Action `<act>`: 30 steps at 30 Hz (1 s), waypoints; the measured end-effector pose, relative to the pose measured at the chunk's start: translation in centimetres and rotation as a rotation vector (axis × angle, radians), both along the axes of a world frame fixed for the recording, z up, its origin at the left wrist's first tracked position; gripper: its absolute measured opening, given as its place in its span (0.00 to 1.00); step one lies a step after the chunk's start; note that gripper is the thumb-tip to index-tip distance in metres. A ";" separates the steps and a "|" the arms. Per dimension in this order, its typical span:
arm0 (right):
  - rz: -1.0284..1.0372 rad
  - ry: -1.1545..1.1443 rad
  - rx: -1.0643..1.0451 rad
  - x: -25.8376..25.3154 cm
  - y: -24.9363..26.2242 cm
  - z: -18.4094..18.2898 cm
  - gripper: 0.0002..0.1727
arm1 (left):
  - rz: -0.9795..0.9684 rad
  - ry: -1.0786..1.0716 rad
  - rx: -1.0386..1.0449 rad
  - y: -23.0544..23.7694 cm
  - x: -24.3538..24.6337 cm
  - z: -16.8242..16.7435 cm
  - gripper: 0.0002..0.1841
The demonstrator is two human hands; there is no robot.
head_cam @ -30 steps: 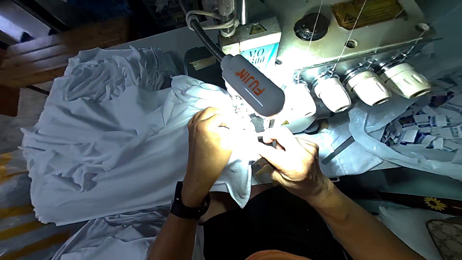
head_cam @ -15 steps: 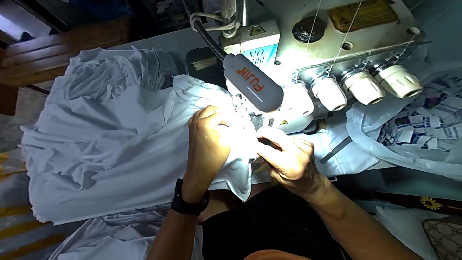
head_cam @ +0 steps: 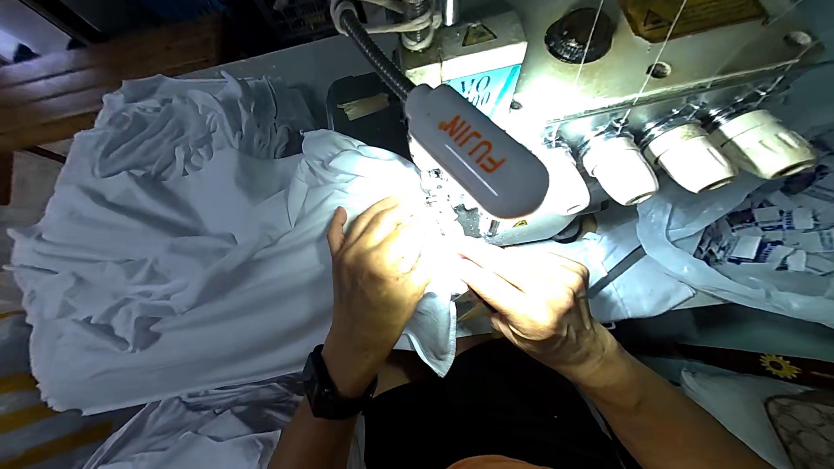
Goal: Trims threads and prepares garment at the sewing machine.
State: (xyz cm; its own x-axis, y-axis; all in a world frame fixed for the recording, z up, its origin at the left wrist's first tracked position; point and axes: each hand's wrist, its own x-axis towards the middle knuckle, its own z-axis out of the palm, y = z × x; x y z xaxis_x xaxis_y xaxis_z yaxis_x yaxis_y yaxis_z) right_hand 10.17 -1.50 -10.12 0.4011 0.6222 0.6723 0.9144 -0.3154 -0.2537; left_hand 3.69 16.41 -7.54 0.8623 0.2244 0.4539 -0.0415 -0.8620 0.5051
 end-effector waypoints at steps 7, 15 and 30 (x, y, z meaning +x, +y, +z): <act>-0.019 -0.010 0.004 0.0 0.3 -0.1 0.11 | -0.008 -0.024 -0.011 0.2 0.3 -0.2 0.08; -0.003 -0.012 0.021 0.4 0.4 -0.2 0.11 | -0.013 -0.032 -0.012 0.2 0.4 -0.3 0.08; -0.007 0.095 0.097 0.1 0.9 -0.1 0.10 | -0.131 0.064 -0.022 2.2 0.9 0.5 0.09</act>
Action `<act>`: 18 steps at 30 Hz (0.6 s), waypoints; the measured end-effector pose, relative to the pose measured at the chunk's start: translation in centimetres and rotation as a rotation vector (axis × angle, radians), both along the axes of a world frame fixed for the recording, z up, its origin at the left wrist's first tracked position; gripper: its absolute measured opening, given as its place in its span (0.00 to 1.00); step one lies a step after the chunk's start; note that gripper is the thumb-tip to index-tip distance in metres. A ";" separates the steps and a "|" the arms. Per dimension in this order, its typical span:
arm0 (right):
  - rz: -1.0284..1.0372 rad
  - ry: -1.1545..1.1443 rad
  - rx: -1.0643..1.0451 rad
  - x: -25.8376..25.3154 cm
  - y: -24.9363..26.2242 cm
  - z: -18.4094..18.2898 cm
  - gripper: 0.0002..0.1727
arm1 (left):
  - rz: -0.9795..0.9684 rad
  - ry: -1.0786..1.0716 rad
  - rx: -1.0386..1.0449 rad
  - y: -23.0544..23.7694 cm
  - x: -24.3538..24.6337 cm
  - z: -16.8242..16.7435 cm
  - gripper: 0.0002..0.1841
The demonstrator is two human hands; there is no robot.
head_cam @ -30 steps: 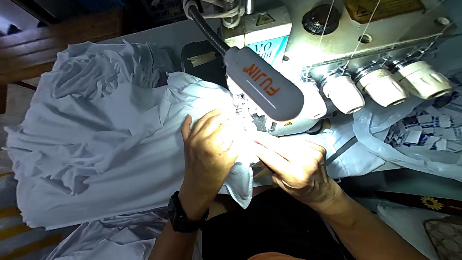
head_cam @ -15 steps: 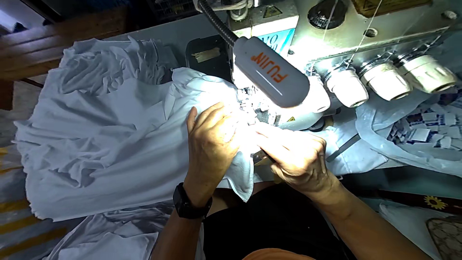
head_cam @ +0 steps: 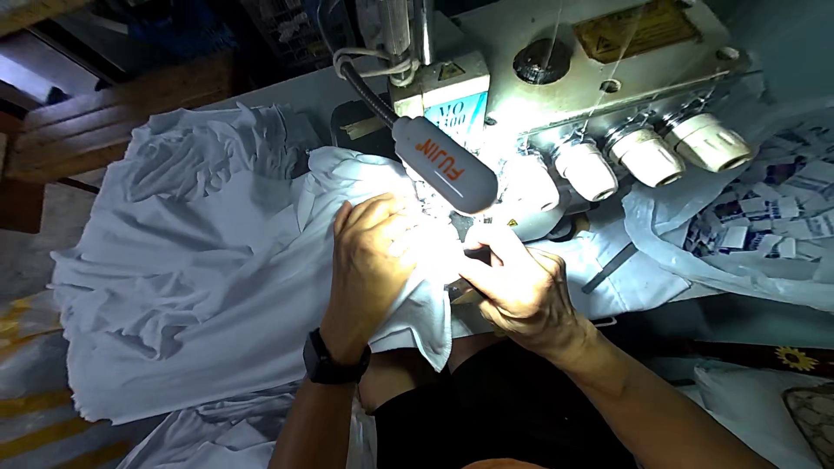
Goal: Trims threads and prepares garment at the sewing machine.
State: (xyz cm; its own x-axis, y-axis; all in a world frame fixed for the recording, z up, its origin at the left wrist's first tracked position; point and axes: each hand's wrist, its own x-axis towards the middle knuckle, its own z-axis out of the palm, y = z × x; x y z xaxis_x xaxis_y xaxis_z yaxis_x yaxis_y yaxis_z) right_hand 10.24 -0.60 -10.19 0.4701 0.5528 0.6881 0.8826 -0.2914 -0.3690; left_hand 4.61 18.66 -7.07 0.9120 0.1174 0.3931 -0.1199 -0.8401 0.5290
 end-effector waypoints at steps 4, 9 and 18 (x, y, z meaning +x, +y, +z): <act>-0.035 0.021 -0.036 0.1 1.4 0.3 0.10 | -0.051 -0.015 -0.003 2.1 2.7 0.5 0.08; -0.036 0.042 -0.077 -1.2 1.6 0.7 0.13 | 0.139 -0.104 -0.077 3.8 6.3 0.4 0.10; -0.174 0.271 -0.073 -1.4 -2.4 1.4 0.35 | 0.401 0.058 -0.037 -1.6 -5.2 0.5 0.17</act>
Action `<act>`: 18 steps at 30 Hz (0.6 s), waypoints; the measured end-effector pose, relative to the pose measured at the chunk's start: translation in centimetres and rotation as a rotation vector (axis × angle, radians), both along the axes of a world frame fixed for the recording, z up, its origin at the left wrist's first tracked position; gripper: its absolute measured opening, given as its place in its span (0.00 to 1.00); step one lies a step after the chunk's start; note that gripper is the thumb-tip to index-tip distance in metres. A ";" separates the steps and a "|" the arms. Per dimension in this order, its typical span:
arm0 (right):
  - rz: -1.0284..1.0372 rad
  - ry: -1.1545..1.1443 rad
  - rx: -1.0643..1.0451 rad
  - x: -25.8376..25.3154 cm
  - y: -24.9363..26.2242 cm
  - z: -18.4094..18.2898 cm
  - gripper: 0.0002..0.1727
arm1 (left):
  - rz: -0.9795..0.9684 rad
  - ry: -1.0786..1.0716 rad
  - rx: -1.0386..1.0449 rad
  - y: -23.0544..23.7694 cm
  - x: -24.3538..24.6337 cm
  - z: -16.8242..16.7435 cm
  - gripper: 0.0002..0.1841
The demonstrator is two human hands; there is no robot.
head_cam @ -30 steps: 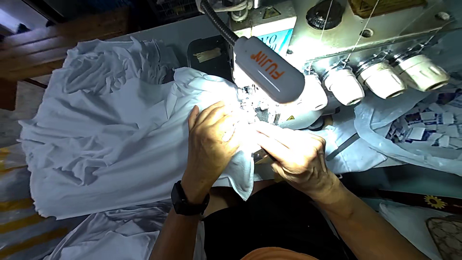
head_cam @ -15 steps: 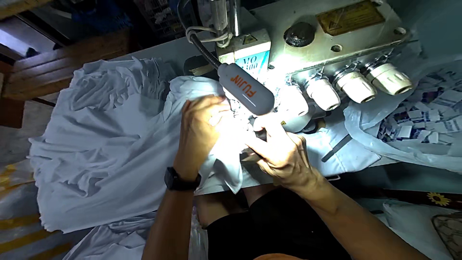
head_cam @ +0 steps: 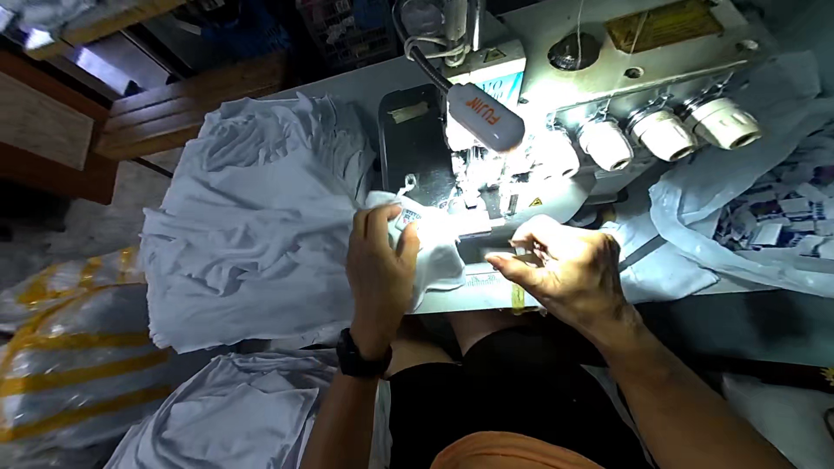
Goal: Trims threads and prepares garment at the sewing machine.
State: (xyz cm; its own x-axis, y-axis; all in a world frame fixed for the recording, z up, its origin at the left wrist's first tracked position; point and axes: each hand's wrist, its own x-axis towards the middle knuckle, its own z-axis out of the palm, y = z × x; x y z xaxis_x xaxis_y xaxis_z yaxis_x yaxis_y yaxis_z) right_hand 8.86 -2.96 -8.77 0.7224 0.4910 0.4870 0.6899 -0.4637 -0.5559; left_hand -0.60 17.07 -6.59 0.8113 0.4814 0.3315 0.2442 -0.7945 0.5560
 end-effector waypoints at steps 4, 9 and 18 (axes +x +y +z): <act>-0.050 0.029 -0.132 -0.8 1.1 1.5 0.28 | -0.076 0.047 -0.062 3.0 -0.5 1.9 0.26; -0.030 -0.018 -0.157 -1.4 2.8 2.1 0.15 | -0.277 0.083 -0.084 8.2 3.4 0.4 0.14; -0.072 -0.073 -0.263 -1.9 6.7 3.3 0.11 | -0.334 0.083 -0.232 8.2 1.8 0.3 0.22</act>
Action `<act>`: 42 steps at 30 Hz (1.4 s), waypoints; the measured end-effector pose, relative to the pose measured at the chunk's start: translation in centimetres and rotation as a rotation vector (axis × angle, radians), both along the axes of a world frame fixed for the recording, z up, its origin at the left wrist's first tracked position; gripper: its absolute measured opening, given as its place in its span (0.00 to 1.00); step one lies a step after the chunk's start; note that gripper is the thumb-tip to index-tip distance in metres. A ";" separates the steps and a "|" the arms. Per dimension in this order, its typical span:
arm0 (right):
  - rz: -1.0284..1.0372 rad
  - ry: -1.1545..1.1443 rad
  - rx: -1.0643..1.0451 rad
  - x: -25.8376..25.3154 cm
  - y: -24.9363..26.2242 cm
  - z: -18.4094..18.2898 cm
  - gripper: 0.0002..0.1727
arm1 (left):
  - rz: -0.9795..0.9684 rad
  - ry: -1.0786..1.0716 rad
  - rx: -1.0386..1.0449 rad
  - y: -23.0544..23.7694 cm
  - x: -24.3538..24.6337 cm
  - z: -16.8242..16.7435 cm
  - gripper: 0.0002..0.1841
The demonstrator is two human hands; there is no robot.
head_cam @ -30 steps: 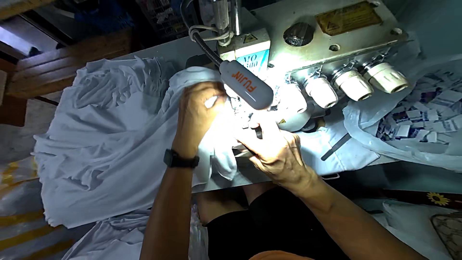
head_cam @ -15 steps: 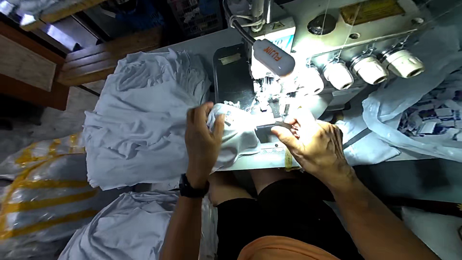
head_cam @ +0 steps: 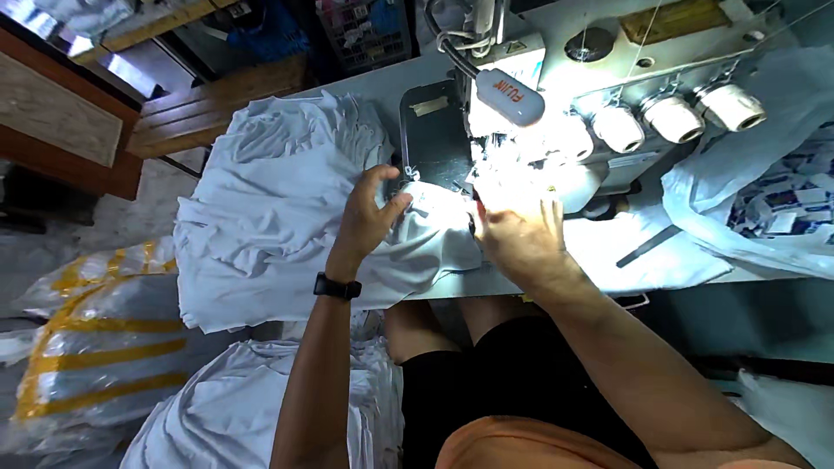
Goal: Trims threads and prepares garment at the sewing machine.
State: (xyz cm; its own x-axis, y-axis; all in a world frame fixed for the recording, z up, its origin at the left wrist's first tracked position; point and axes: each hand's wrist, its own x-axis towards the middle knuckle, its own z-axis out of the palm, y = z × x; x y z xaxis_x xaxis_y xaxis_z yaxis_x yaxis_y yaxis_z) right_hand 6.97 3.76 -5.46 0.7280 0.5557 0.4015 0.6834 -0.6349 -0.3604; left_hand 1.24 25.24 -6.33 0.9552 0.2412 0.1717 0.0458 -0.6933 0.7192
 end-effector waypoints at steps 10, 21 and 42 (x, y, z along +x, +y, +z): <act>0.019 -0.140 0.175 0.4 0.9 -2.2 0.12 | -0.100 -0.263 -0.037 -1.9 -4.1 1.0 0.06; 0.147 0.561 0.395 1.0 -0.5 0.7 0.10 | -0.200 -0.241 0.120 -3.3 -4.4 2.8 0.22; 0.565 1.104 0.458 1.8 1.0 1.0 0.13 | -0.397 0.095 0.045 -2.9 -6.8 6.6 0.04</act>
State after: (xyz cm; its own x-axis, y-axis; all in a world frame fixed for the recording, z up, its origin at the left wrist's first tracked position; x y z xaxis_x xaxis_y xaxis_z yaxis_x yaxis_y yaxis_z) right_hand 8.75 4.76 -4.44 0.5056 0.8626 -0.0181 0.0225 -0.0342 -0.9992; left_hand -5.61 22.30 0.25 0.9847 -0.1549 0.0799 -0.1666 -0.7010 0.6935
